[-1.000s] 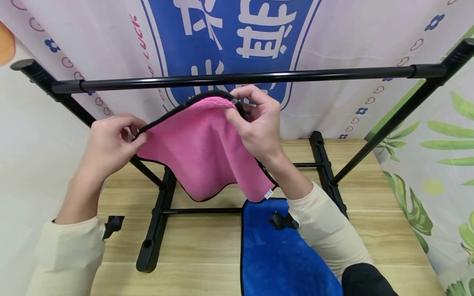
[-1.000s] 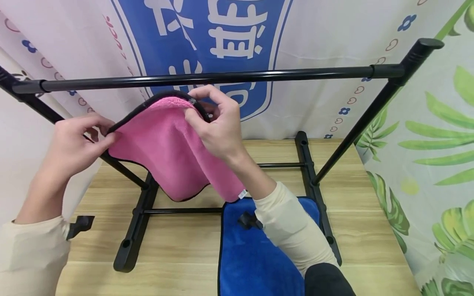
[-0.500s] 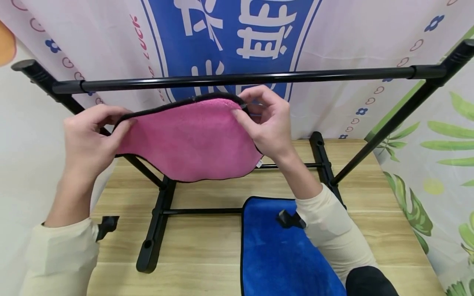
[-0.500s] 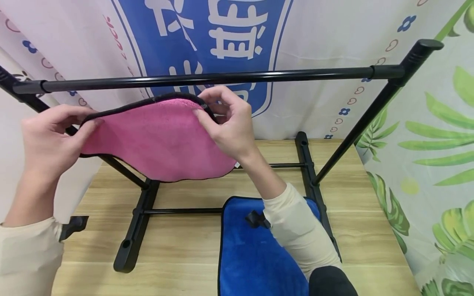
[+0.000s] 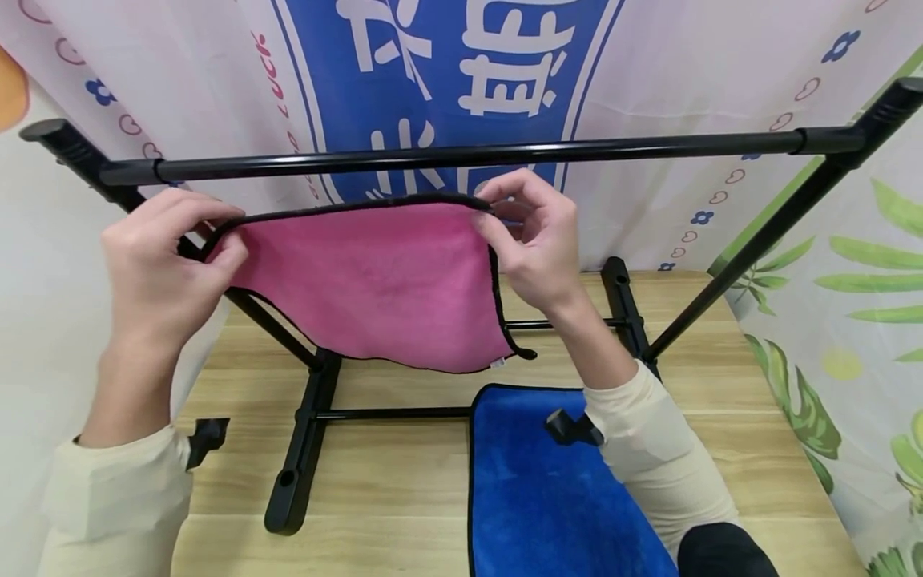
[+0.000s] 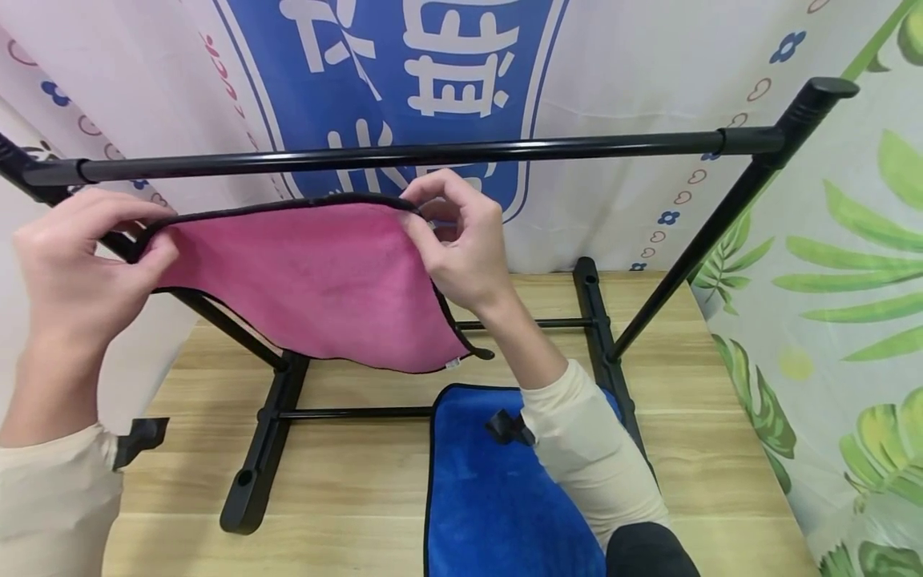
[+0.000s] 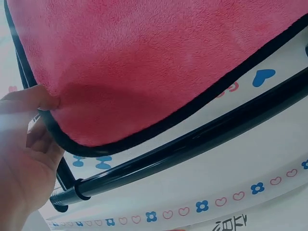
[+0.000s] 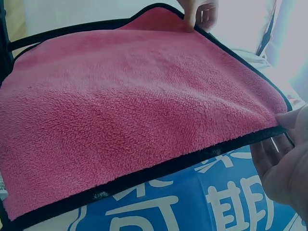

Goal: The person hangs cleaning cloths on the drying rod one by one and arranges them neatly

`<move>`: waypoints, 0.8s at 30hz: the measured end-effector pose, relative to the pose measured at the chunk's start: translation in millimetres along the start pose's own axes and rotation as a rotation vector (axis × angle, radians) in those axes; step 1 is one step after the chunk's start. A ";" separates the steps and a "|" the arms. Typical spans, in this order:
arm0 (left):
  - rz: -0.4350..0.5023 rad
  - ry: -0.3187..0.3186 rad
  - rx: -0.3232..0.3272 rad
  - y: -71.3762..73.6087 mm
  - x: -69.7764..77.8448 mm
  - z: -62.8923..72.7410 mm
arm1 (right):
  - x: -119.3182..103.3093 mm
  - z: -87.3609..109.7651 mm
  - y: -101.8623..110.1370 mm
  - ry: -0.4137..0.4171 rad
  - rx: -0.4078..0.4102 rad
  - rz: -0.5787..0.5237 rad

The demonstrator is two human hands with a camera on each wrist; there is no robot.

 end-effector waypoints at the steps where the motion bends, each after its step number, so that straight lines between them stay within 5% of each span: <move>1: 0.007 0.004 0.018 1.1 0.3 -1.0 | -0.1 -0.4 0.8 -0.001 0.004 0.001; 7: 0.015 0.044 0.107 7.0 0.7 -4.9 | -0.8 -2.0 6.5 0.001 0.026 0.040; 24: -0.021 0.038 0.198 13.4 9.3 -17.5 | -18.1 -4.7 11.2 0.240 0.070 0.224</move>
Point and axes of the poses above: each hand's wrist, its own z-axis away from the middle knuckle, its own y-axis out of the back of the hand, x = y × z, the point moved 5 cm from there along -z, towards the middle knuckle, and after that the axes turned 11 degrees about x, right-handed, at the moved point
